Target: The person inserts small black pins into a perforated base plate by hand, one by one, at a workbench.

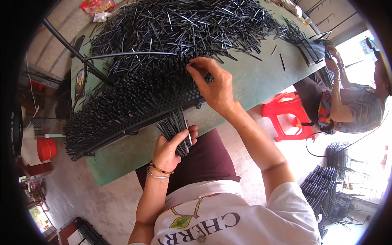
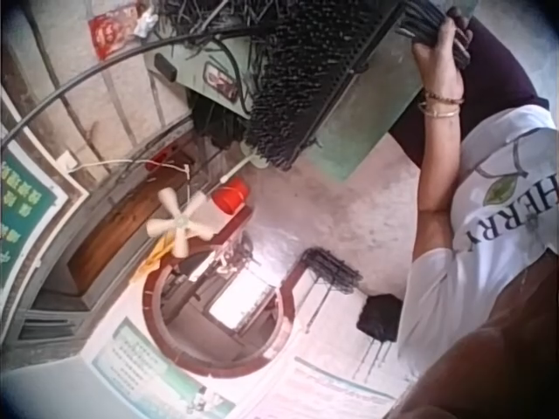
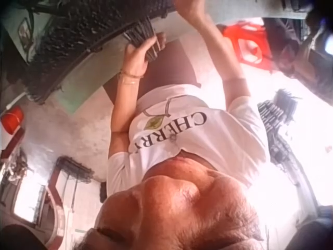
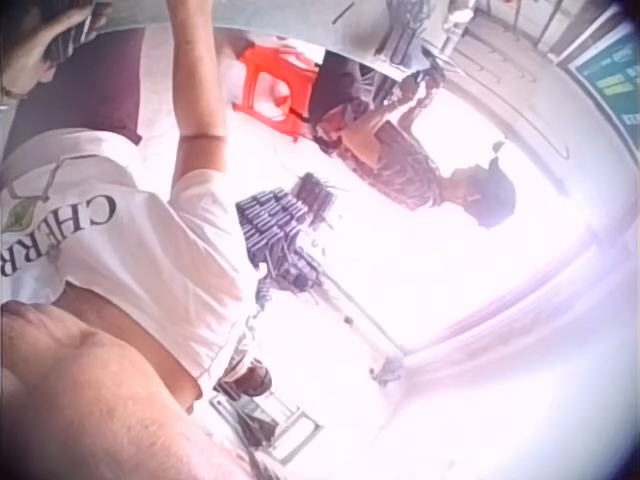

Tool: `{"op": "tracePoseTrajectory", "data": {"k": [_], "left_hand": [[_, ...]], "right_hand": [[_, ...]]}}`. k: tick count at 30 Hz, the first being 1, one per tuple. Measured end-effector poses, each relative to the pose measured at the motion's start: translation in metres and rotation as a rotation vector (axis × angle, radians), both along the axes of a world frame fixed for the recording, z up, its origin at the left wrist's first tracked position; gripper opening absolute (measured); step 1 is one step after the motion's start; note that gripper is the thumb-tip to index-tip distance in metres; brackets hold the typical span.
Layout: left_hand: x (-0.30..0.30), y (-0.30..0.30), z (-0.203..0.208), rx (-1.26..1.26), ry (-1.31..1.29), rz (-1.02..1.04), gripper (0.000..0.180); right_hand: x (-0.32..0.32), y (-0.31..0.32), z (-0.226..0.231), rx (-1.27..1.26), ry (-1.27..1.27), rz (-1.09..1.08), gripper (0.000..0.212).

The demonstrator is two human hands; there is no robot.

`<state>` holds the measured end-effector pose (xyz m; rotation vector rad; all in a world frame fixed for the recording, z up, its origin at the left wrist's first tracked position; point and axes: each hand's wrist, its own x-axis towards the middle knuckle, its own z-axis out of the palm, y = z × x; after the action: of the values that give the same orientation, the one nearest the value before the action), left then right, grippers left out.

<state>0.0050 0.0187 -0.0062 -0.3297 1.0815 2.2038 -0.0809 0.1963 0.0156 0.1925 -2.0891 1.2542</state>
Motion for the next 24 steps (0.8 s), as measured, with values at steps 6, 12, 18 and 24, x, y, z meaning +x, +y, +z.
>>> {"op": "tracePoseTrajectory", "data": {"k": [6,12,18,24], "left_hand": [[0.001,-0.002,-0.003,0.002,0.037,-0.002,0.026],[0.002,-0.002,-0.002,-0.009,0.043,0.003,0.027],[0.002,-0.001,-0.001,-0.010,0.047,0.013,0.024],[0.002,-0.004,-0.005,-0.002,0.065,0.002,0.026]], "right_hand": [[0.003,-0.009,-0.001,0.056,0.035,-0.020,0.018],[0.004,-0.007,-0.002,0.076,0.061,-0.033,0.018],[0.008,-0.010,-0.008,0.210,0.116,-0.041,0.019],[0.008,-0.011,-0.008,0.206,0.058,0.035,0.020]]}}
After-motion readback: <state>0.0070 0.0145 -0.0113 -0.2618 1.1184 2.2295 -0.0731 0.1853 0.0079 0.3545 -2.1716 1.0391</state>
